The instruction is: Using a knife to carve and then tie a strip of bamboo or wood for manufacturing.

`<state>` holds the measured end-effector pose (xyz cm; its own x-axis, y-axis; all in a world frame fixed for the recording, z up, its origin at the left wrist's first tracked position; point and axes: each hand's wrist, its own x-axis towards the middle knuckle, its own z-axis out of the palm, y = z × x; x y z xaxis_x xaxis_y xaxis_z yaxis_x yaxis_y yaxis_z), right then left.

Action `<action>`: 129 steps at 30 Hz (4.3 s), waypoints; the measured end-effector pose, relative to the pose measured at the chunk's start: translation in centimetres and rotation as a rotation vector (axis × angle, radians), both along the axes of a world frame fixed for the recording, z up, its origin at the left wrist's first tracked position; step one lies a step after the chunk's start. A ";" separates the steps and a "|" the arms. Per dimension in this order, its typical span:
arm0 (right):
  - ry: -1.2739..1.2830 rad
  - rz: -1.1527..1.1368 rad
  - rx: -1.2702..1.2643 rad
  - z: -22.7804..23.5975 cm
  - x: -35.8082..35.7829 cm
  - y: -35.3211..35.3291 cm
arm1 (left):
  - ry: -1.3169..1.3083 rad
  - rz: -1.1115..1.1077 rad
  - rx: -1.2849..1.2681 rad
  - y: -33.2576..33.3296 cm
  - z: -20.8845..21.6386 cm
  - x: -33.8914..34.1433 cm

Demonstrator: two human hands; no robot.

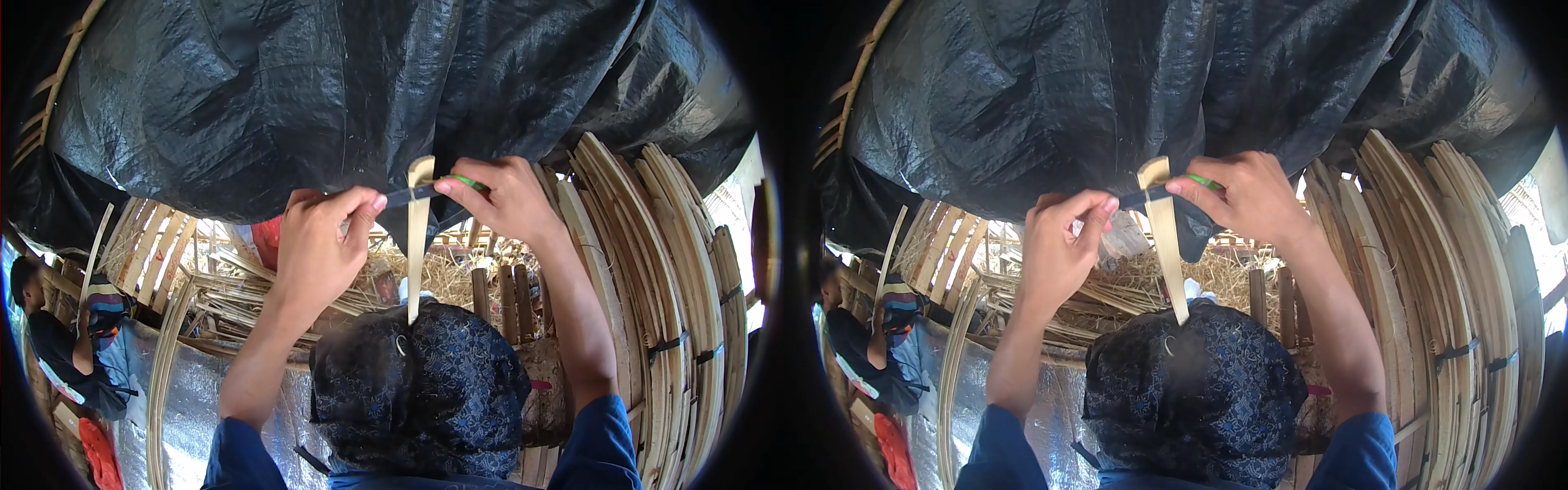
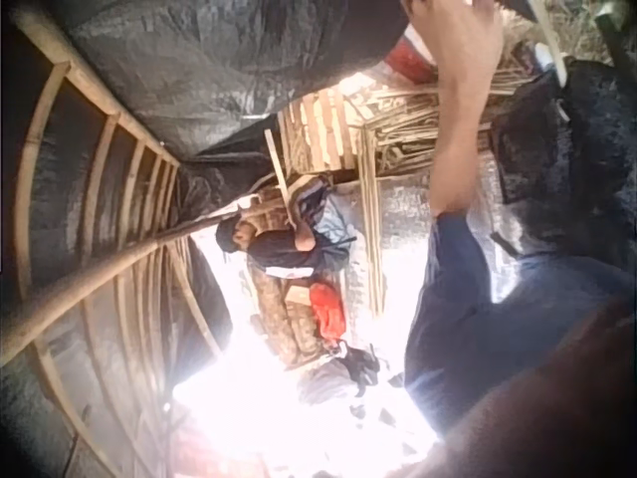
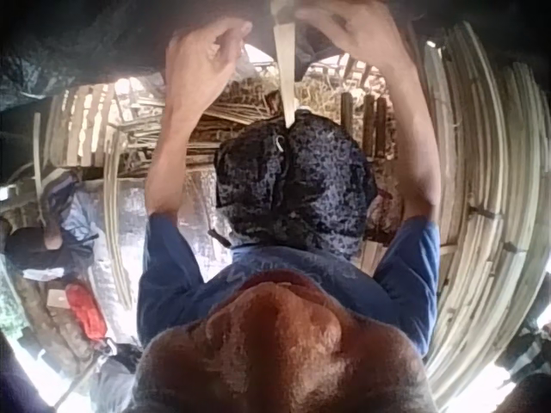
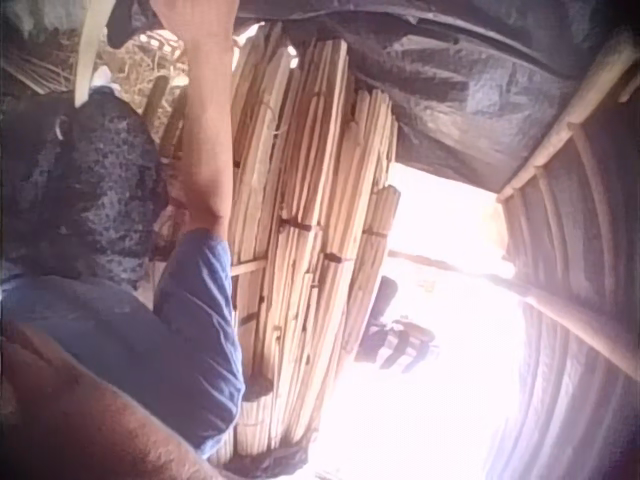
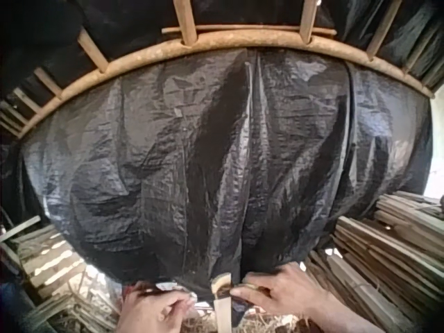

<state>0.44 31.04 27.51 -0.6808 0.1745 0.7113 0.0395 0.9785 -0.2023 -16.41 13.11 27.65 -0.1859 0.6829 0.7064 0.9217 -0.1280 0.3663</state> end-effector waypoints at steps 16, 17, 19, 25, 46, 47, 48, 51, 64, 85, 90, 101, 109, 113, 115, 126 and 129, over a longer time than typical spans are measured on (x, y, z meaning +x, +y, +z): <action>0.136 0.020 0.050 1.9 -0.2 0.1 | -0.040 0.066 0.080 0.1 2.5 0.7; 0.094 0.017 0.051 2.1 0.0 -0.1 | -0.033 0.074 0.078 0.0 2.5 0.7; 0.048 0.011 0.049 2.4 0.2 -0.3 | -0.029 0.079 0.072 -0.1 2.6 0.6; 0.030 0.015 0.021 2.7 -0.1 -0.1 | -0.014 0.085 0.082 -0.1 2.6 0.6; 0.093 -0.035 0.043 2.4 -0.2 -1.1 | -0.076 0.047 0.038 -0.1 2.4 0.0; 0.100 -0.052 0.052 2.4 -0.2 -1.3 | -0.085 0.033 0.038 0.0 2.4 -0.1; 0.108 -0.069 0.061 2.4 -0.2 -1.4 | -0.093 0.020 0.039 0.0 2.4 -0.3; 0.089 -0.134 0.065 2.4 0.1 -2.1 | -0.075 -0.031 0.101 0.5 1.9 -0.9; 0.016 -0.145 0.051 2.5 0.2 -2.0 | -0.261 -0.070 -0.027 0.8 2.7 -0.6; 0.030 -0.165 -0.052 1.7 -0.2 -2.9 | -0.288 -0.075 -0.165 0.1 4.9 -0.9; 0.071 -0.114 -0.039 1.1 1.1 -2.5 | -0.016 -0.097 -0.008 0.1 4.0 0.0; 0.137 -0.069 0.081 1.5 0.1 -2.1 | -0.090 -0.073 0.127 0.1 2.1 -0.5; 0.025 -0.106 0.034 1.8 -0.2 -2.1 | -0.246 -0.076 -0.050 0.2 3.4 -0.8; 0.097 -0.090 -0.080 0.2 -0.4 -2.4 | -0.156 -0.125 -0.143 0.7 5.2 -1.1; 0.149 -0.100 -0.130 -0.2 -0.6 -2.7 | -0.150 -0.138 -0.144 1.0 5.6 -1.3; -0.132 -0.131 0.080 -5.9 0.4 -3.3 | -0.376 -0.203 -0.188 -1.1 -6.3 -2.2; -0.216 -0.132 -0.101 -5.1 1.1 -3.6 | -0.423 -0.151 -0.150 -0.5 -5.3 -1.1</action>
<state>1.52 27.45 22.39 -0.7817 0.3348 0.5261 0.2183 0.9372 -0.2719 -17.51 12.62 22.37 -0.3269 0.8134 0.4812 0.6625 -0.1659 0.7304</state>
